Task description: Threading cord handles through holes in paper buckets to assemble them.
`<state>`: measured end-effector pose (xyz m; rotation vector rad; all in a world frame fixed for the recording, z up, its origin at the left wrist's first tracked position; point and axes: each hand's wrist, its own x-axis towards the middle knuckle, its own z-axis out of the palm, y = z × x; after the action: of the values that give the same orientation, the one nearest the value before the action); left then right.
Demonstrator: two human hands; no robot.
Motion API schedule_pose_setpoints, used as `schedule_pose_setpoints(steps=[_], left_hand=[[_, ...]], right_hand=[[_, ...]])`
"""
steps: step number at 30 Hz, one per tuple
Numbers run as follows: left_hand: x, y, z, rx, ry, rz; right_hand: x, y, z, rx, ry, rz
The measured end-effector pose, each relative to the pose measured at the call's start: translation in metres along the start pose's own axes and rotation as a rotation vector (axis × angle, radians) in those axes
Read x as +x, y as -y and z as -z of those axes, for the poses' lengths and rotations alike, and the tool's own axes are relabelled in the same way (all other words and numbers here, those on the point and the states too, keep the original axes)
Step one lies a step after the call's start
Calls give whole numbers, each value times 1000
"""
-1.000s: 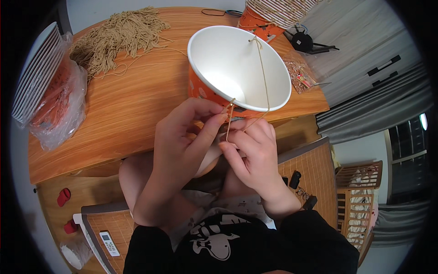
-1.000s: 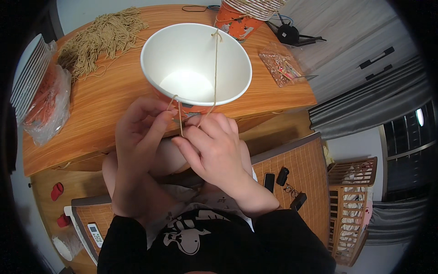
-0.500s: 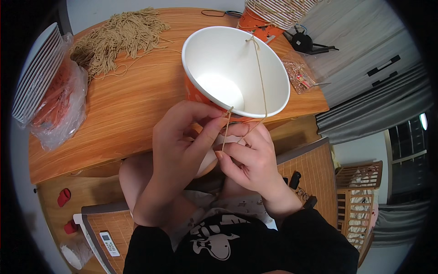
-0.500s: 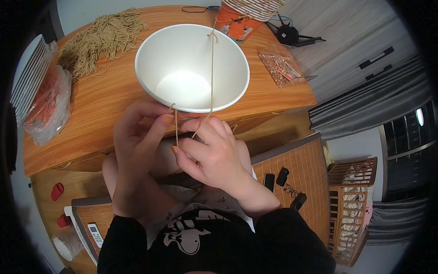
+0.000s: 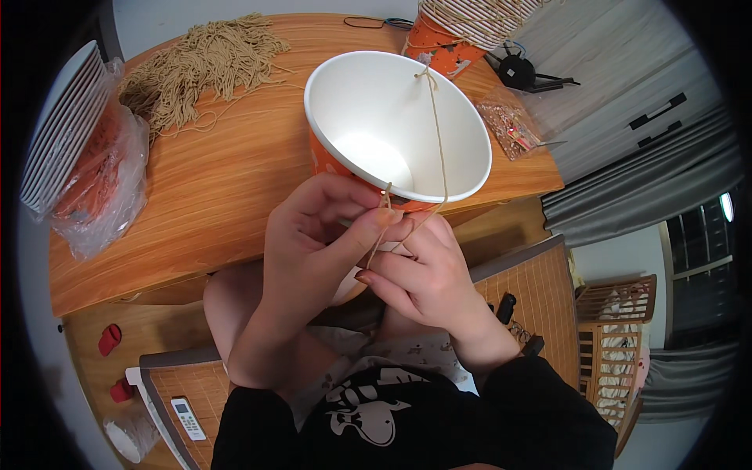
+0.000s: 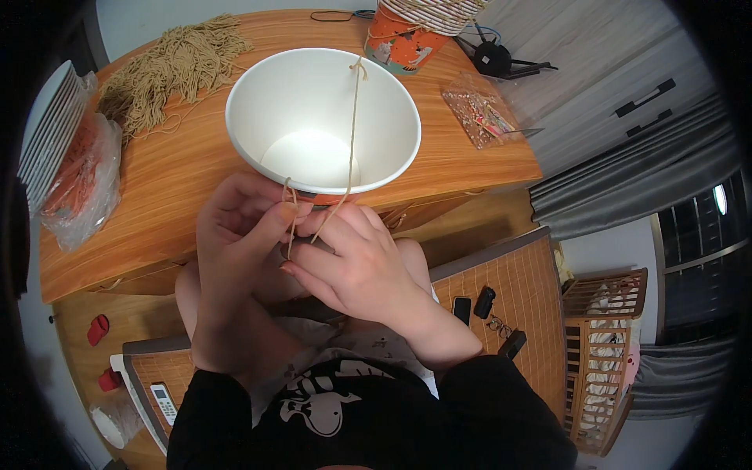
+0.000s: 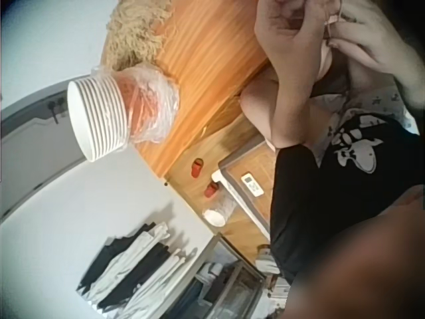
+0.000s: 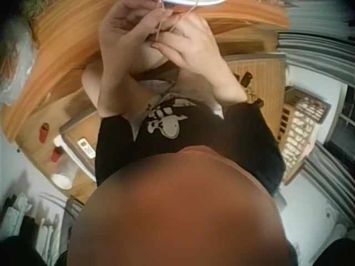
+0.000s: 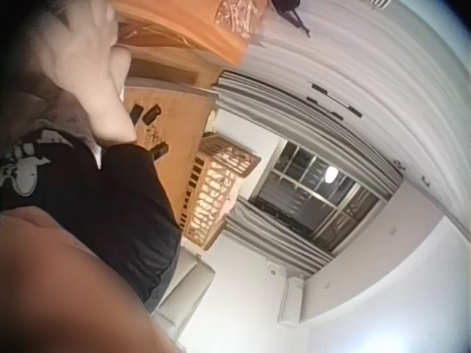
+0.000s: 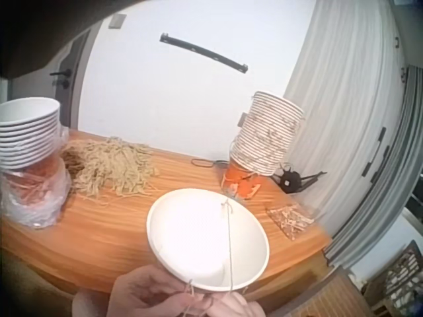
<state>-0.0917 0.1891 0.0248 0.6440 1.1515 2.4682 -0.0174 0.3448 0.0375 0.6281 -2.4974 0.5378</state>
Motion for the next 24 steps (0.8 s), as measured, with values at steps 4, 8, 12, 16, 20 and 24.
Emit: schedule_pose_setpoints(steps=[4,8,12,16,20,24], left_hand=[[-1,1,5,-13,19,-28],[-1,-1,4,44,35,-35],[-1,0,5,21,38,-28],[-3,-3,3,13,64,-48],[-4,-1,5,17,58,-80],[-4,1,4,-17,82,-97]], right_hand=[[2,0,9,-7,1,26],[-4,5,10,67,-393,-117],[17,23,27,-296,-449,-70],[23,23,27,-344,-360,-137],[23,23,24,-354,-290,-147],[24,22,25,-323,-280,-151]])
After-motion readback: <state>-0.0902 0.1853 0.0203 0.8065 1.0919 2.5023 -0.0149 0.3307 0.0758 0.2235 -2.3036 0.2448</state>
